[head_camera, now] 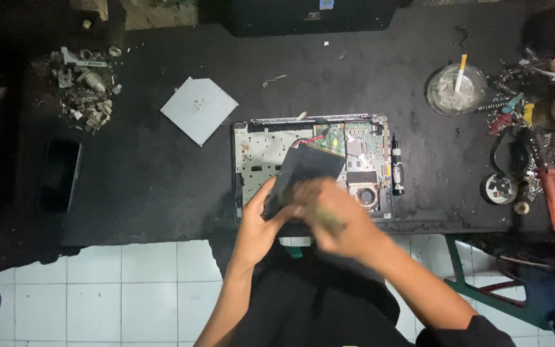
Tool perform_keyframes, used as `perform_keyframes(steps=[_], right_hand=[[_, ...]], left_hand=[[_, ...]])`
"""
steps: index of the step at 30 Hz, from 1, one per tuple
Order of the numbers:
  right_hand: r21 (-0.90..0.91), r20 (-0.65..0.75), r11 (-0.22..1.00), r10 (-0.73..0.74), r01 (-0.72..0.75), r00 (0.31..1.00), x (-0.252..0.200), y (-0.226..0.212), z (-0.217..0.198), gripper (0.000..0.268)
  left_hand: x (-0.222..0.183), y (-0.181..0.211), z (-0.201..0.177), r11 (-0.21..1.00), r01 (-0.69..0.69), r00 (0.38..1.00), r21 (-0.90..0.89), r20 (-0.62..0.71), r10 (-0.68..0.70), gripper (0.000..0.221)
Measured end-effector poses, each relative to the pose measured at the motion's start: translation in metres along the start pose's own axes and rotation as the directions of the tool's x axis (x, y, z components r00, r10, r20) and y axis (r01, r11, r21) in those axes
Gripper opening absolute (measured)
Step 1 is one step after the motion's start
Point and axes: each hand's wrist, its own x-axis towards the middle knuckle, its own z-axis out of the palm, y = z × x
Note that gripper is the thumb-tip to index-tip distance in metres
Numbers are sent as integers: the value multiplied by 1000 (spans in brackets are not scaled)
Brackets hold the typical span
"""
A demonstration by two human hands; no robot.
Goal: Unscrewing the back cover of a laptop, removing the cover, and cleaning the internal components with a brush.
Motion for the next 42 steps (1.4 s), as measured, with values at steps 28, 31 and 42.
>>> perform_keyframes(steps=[28,31,42], right_hand=[[249,-413,935,337,-251,846,-18,7,-24,12],[98,-422,969,247,-228,872,-50,1,-16,7],[-234,-626,967,-226,96,746,-52,28,-9,13]], left_hand=[[5,6,40,762,-1,981,-647,-147,-123,69],[11,15,40,721,35,962,-692,-172,-211,73],[6,42,53,603,112,927,-790,-136,-351,46]])
